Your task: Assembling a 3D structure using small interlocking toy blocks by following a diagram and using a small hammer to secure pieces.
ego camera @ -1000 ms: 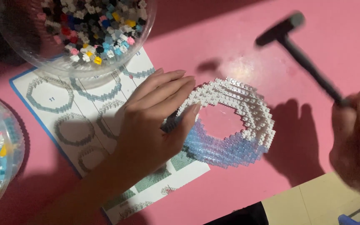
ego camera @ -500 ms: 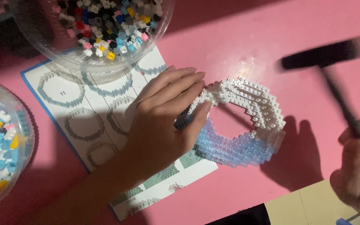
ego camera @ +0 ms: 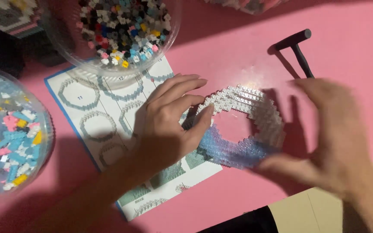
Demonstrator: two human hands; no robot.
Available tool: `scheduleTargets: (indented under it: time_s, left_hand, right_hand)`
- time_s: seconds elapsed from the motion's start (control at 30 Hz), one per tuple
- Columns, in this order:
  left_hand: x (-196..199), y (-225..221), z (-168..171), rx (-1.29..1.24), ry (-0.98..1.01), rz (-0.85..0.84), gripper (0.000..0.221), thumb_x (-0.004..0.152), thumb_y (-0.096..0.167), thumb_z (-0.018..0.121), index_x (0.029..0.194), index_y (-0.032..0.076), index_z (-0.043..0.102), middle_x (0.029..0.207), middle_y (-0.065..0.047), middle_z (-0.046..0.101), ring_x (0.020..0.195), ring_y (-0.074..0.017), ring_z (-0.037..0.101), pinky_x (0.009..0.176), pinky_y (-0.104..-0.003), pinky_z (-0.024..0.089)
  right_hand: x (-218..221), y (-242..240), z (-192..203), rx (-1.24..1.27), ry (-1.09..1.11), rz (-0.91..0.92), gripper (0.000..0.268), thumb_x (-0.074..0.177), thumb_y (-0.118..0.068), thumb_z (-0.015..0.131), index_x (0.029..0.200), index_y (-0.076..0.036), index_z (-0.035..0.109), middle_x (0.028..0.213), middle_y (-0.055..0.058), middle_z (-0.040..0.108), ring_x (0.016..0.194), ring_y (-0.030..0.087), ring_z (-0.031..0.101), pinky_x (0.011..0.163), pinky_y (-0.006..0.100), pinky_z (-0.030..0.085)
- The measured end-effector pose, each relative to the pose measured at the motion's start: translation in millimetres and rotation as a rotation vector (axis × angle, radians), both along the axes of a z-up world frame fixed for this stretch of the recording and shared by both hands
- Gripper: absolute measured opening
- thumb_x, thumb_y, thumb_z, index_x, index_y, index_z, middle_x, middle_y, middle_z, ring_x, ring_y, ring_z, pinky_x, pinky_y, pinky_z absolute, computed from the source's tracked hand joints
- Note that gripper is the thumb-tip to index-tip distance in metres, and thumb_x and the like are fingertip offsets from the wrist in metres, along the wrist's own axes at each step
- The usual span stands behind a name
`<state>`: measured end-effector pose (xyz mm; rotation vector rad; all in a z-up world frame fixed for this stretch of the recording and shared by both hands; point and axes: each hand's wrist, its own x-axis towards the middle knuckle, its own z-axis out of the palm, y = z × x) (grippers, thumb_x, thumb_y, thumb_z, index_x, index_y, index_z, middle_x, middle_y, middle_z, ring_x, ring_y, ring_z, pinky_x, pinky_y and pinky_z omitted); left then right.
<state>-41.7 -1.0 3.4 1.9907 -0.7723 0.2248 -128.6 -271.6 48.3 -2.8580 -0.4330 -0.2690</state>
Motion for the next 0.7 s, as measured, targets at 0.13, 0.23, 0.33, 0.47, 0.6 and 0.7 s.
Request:
scheduleTargets:
  time_s: [0.13,0.23,0.33,0.47,0.6,0.7]
  left_hand:
    - [0,1,10,-0.006,0.031,-0.053,0.019,0.095,0.011,0.072,0.101,-0.006,0.077,0.117,-0.021,0.077,0.114,-0.0336,0.070,0.105,-0.048,0.056]
    - [-3,0,16,-0.008,-0.004,0.001,0.017,0.095,0.012,0.072,0.097,-0.004,0.077,0.110,-0.014,0.077,0.103,-0.0279,0.072,0.092,-0.040,0.059]
    - [-3,2,18,0.013,0.138,0.005,0.027,0.099,0.023,0.069,0.103,-0.002,0.080,0.109,-0.011,0.079,0.102,-0.0248,0.076,0.093,-0.039,0.060]
    - [0,10,52,0.010,0.408,-0.062,0.040,0.104,0.033,0.057,0.118,0.002,0.078,0.114,-0.011,0.083,0.097,-0.0192,0.080,0.070,-0.027,0.067]
    - [-3,20,71,0.068,0.728,-0.074,0.072,0.099,0.062,0.029,0.132,0.010,0.067,0.127,-0.013,0.079,0.121,-0.0253,0.076,0.097,-0.041,0.061]
    - [-14,32,62,-0.019,0.499,-0.327,0.089,0.095,0.071,0.034,0.154,0.004,0.038,0.159,-0.026,0.048,0.149,-0.0413,0.054,0.116,-0.061,0.047]
  right_hand:
    - [11,42,6,-0.072,0.172,0.124,0.148,0.061,-0.098,0.065,0.160,0.007,0.034,0.161,0.033,0.047,0.146,0.048,0.049,0.119,0.068,0.036]
    - [19,47,6,-0.075,0.149,0.176,0.140,0.071,-0.091,0.070,0.165,0.004,0.027,0.163,0.027,0.046,0.146,0.044,0.047,0.120,0.057,0.036]
    - [20,45,4,-0.072,0.167,0.179,0.146,0.066,-0.091,0.076,0.167,0.001,0.023,0.155,0.026,0.049,0.141,0.043,0.048,0.117,0.059,0.037]
    - [17,40,2,-0.037,0.145,0.202,0.148,0.065,-0.091,0.074,0.168,-0.001,0.017,0.150,0.026,0.050,0.139,0.043,0.049,0.115,0.061,0.039]
    - [13,32,4,0.144,0.193,0.208,0.144,0.064,-0.079,0.073,0.168,0.001,0.014,0.152,0.034,0.047,0.133,0.044,0.051,0.109,0.065,0.046]
    - [15,25,11,0.436,0.335,0.294,0.140,0.061,-0.058,0.080,0.167,0.000,0.007,0.161,0.032,0.031,0.144,0.042,0.041,0.119,0.062,0.040]
